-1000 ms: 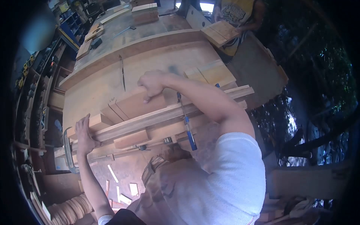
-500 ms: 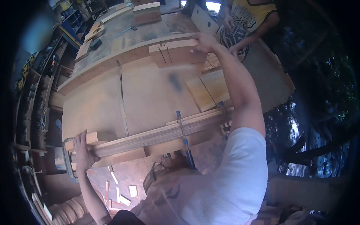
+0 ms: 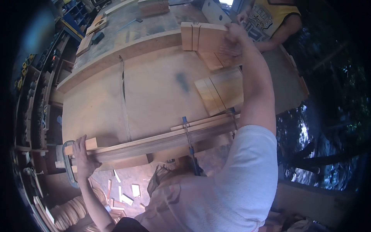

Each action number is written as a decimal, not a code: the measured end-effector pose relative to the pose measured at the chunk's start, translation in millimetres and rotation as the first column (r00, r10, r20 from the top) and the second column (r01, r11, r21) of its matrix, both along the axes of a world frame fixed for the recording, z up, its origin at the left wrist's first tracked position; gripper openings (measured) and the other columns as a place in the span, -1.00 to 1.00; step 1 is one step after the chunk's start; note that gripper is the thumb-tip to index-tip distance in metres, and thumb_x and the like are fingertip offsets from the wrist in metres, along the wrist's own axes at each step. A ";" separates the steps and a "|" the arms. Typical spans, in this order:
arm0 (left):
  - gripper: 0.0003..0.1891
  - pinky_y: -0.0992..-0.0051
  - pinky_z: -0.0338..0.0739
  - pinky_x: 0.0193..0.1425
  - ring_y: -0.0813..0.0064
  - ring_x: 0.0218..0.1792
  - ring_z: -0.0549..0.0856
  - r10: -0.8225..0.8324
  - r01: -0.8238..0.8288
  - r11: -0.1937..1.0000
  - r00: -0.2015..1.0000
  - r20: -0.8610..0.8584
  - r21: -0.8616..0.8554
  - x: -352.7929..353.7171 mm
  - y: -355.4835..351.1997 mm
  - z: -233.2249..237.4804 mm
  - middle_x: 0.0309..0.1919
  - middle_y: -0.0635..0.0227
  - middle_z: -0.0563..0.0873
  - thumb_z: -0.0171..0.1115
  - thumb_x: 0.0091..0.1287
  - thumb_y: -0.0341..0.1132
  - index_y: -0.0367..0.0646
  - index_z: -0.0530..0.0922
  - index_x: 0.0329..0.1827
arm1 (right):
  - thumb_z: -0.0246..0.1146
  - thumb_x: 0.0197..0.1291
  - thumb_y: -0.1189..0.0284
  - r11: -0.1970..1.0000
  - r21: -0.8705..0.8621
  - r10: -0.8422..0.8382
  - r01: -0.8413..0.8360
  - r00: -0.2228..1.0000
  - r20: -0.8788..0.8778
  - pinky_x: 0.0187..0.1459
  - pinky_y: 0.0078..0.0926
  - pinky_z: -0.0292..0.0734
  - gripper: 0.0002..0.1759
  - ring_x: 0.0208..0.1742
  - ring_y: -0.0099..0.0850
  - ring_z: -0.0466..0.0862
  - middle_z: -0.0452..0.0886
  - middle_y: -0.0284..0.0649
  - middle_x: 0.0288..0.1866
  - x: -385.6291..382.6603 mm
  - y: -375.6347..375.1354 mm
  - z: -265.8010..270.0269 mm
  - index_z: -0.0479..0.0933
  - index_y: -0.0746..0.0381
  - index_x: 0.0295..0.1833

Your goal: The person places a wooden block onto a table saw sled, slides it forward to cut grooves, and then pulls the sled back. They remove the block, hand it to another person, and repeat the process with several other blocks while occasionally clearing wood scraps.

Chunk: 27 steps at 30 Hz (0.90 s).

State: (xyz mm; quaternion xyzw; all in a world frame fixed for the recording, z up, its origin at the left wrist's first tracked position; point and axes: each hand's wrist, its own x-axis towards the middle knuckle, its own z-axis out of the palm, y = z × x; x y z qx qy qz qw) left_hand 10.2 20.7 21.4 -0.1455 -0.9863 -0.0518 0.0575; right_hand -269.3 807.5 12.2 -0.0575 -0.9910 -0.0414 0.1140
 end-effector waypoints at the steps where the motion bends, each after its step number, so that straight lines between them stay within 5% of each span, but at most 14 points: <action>1: 0.36 -0.10 0.25 0.66 -0.14 0.45 0.42 0.001 -0.001 1.000 1.000 -0.007 0.000 1.2 0.5 -0.6 0.36 0.02 0.47 0.74 -0.51 -0.51 -0.13 0.29 0.64 | 0.57 0.16 0.11 0.994 0.092 -0.050 0.066 0.985 -0.164 0.49 0.05 0.40 -0.17 0.44 0.09 0.57 0.63 0.05 0.38 12.4 -13.3 2.9 0.52 0.08 0.53; 3: 0.37 -0.10 0.24 0.66 -0.15 0.46 0.42 -0.007 0.006 1.000 1.000 -0.023 -0.002 2.6 1.4 -3.5 0.36 0.01 0.47 0.74 -0.50 -0.51 -0.14 0.29 0.64 | 0.55 0.19 0.09 0.942 0.242 -0.093 0.232 0.873 -0.478 0.54 0.12 0.33 -0.10 0.51 0.16 0.49 0.56 0.10 0.42 49.7 -43.0 2.0 0.42 0.08 0.61; 6: 0.37 -0.11 0.22 0.68 -0.15 0.46 0.42 -0.016 0.016 1.000 0.999 -0.034 -0.006 1.6 -0.9 -7.1 0.37 0.00 0.47 0.74 -0.50 -0.52 -0.15 0.28 0.65 | 0.50 0.21 0.07 0.985 -0.016 -0.157 0.172 0.850 -0.502 0.49 0.15 0.42 -0.04 0.51 0.14 0.45 0.38 0.21 0.57 114.6 -74.4 -6.6 0.30 0.21 0.63; 8: 0.38 -0.12 0.20 0.69 -0.15 0.48 0.41 -0.006 0.005 1.000 0.999 -0.036 -0.012 0.3 -1.1 -7.4 0.39 -0.01 0.46 0.74 -0.49 -0.52 -0.16 0.27 0.66 | 0.55 0.20 0.02 0.947 -0.130 -0.319 0.294 0.910 -0.264 0.50 0.10 0.43 0.03 0.53 0.12 0.47 0.43 0.20 0.56 155.6 -79.7 -26.4 0.29 0.26 0.65; 10: 0.38 -0.13 0.17 0.72 -0.15 0.49 0.41 0.004 -0.005 1.000 1.000 -0.019 -0.013 0.6 1.2 -5.1 0.39 -0.02 0.46 0.73 -0.48 -0.52 -0.16 0.27 0.67 | 0.58 0.16 -0.19 0.803 -0.156 -0.513 0.576 0.800 0.311 0.56 0.01 0.41 0.15 0.57 0.16 0.48 0.53 0.18 0.52 164.5 -57.1 -47.3 0.31 0.25 0.66; 12: 0.37 -0.13 0.15 0.74 -0.15 0.50 0.41 0.006 -0.006 0.999 1.000 -0.002 -0.032 1.5 2.5 -0.6 0.39 -0.03 0.46 0.72 -0.48 -0.53 -0.17 0.26 0.67 | 0.60 0.09 -0.26 0.803 -0.409 -0.202 0.433 0.844 0.497 0.58 -0.06 0.41 0.20 0.58 0.09 0.52 0.56 0.21 0.52 175.0 -11.8 -102.4 0.36 0.26 0.65; 15: 0.36 -0.14 0.12 0.77 -0.14 0.51 0.41 0.046 -0.047 0.998 0.999 -0.010 -0.043 6.2 7.4 -0.7 0.40 -0.03 0.45 0.72 -0.47 -0.54 -0.18 0.26 0.67 | 0.62 0.05 -0.26 0.780 -0.597 0.100 0.191 0.902 0.420 0.59 -0.12 0.42 0.16 0.55 0.03 0.58 0.60 0.24 0.49 178.1 -20.2 -118.6 0.47 0.28 0.59; 18: 0.36 -0.14 0.11 0.79 -0.13 0.51 0.42 0.036 -0.037 0.997 0.999 -0.018 -0.066 5.0 4.1 -1.3 0.41 -0.04 0.45 0.71 -0.46 -0.54 -0.20 0.26 0.66 | 0.58 0.06 -0.31 0.941 -0.307 -0.109 0.143 0.986 0.127 0.60 -0.09 0.41 0.19 0.52 0.04 0.61 0.60 0.30 0.47 172.3 -66.1 -136.9 0.46 0.32 0.58; 21: 0.36 -0.14 0.11 0.79 -0.11 0.51 0.42 0.044 -0.044 0.997 0.999 -0.001 -0.056 5.7 8.8 2.3 0.40 -0.03 0.46 0.72 -0.46 -0.53 -0.20 0.25 0.66 | 0.54 0.07 -0.37 0.920 -0.187 -0.151 0.345 0.751 0.642 0.61 -0.15 0.40 0.35 0.58 0.08 0.53 0.41 0.32 0.62 156.9 -150.4 -67.0 0.25 0.41 0.66; 27: 0.37 -0.14 0.12 0.79 -0.14 0.53 0.40 0.064 -0.065 0.996 0.998 -0.012 -0.061 6.2 11.1 5.8 0.40 0.00 0.47 0.70 -0.47 -0.54 -0.17 0.25 0.67 | 0.38 -0.01 -0.58 0.963 -0.254 0.054 0.092 0.856 0.514 0.62 -0.07 0.39 0.54 0.63 0.14 0.46 0.42 0.30 0.63 123.5 -203.1 -107.1 0.06 0.31 0.78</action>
